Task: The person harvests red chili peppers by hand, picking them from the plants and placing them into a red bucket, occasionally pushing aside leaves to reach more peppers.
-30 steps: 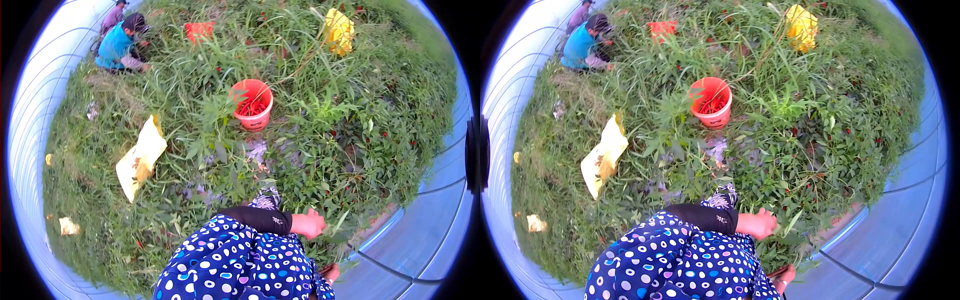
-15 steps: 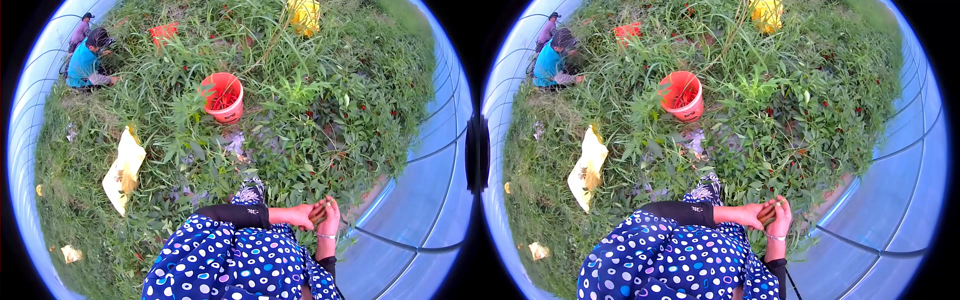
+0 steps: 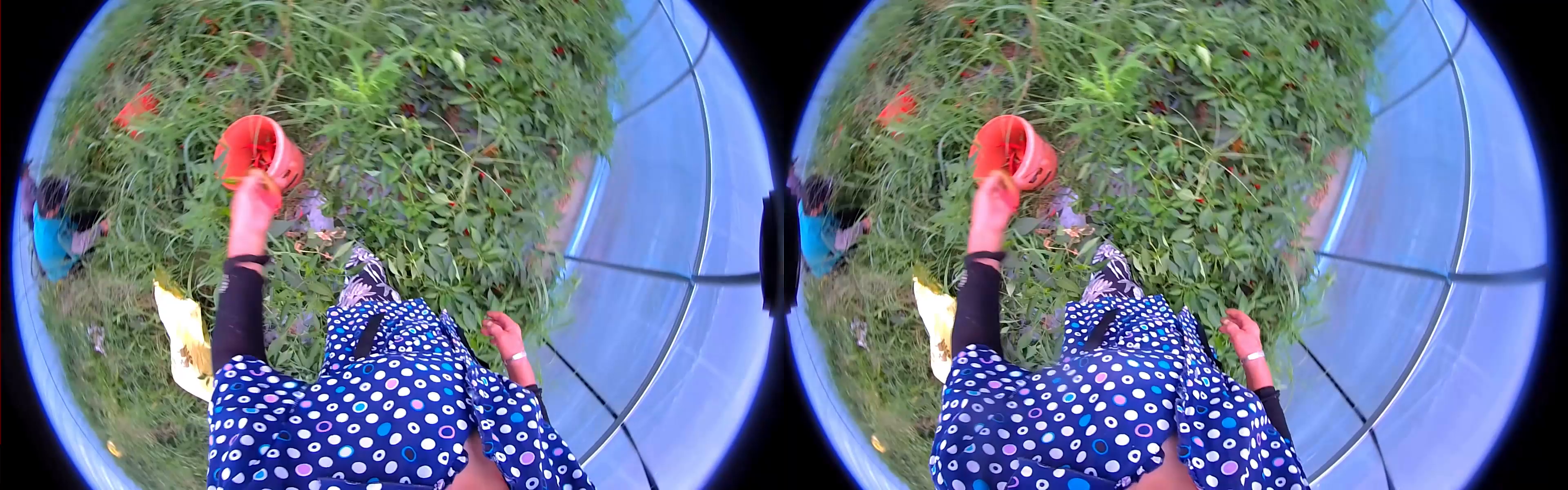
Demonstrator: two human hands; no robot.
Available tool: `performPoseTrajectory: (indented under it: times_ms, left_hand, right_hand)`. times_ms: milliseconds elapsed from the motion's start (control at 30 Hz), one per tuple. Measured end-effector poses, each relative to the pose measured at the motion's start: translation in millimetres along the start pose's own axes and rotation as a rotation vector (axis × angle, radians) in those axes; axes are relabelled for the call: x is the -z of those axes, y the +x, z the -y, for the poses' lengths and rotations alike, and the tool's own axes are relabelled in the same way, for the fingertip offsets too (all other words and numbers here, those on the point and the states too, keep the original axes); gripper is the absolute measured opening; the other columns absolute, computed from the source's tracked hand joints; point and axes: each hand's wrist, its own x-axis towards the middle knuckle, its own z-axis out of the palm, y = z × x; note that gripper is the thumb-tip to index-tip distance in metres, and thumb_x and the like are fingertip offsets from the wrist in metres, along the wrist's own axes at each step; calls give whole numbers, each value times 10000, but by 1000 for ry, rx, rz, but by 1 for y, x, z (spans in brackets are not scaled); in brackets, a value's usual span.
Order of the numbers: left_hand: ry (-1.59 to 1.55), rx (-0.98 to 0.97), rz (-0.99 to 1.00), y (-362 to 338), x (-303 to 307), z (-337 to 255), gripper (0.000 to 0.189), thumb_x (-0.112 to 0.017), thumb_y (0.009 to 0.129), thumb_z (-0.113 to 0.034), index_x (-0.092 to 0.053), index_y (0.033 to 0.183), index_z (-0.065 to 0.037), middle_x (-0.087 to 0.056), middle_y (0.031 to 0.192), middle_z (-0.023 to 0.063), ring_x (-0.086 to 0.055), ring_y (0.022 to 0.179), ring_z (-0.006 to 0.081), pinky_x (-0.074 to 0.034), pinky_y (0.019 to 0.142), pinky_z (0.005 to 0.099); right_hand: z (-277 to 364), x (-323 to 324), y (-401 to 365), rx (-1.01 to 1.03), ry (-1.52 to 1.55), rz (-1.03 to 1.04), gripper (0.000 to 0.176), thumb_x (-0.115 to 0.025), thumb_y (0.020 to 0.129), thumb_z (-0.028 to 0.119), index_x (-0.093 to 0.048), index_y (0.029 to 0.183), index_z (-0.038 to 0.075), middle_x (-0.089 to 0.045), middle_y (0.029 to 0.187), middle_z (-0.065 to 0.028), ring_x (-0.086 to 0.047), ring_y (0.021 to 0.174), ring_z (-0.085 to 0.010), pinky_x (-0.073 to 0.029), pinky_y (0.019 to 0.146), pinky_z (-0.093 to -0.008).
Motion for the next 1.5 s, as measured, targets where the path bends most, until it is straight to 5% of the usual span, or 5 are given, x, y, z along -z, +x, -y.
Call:
performPoseTrajectory:
  times_ms: [167,567,767,1200,1500]
  left_hand:
    - [184,112,-428,41,40,-20,544,-597,819,-356,-401,1228,-56,-483,1190,128,-559,925,213,-426,745,333]
    - [755,615,231,-13,-70,153,309,-639,775,-203,-583,1062,-102,-642,855,7,-606,738,89,-394,566,205]
    - [718,681,541,0,-102,220,312,-629,762,-24,-576,1070,-25,-621,878,37,-580,784,105,-476,718,233]
    - [1070,171,1180,-10,-191,427,478,-653,729,-120,-499,1171,-28,-551,1128,142,-549,1035,252,-427,887,321]
    - [1660,-89,1393,-41,-113,471,351,-626,688,-121,-547,1022,-49,-560,982,116,-552,902,313,-399,886,443]
  right_hand:
    - [-7,-11,-1,-2,48,35,351,-549,833,191,-527,1155,53,-636,981,-49,-619,820,-124,-422,581,-210]
    - [57,-4,51,-2,234,-73,281,-530,822,67,-551,1088,-20,-623,941,-92,-592,845,-150,-480,758,-266]
    - [60,-2,143,200,-49,-247,310,-564,799,130,-561,1080,-2,-637,949,-135,-612,876,-210,-472,796,-306]
    - [-62,-30,309,38,-857,-146,368,-625,735,199,-528,1073,91,-407,1234,-135,-471,1071,-340,-463,837,-473]
    - [-124,-67,265,348,-351,-248,322,-614,700,110,-552,1001,17,-423,1236,-163,-533,928,-344,-460,820,-399]
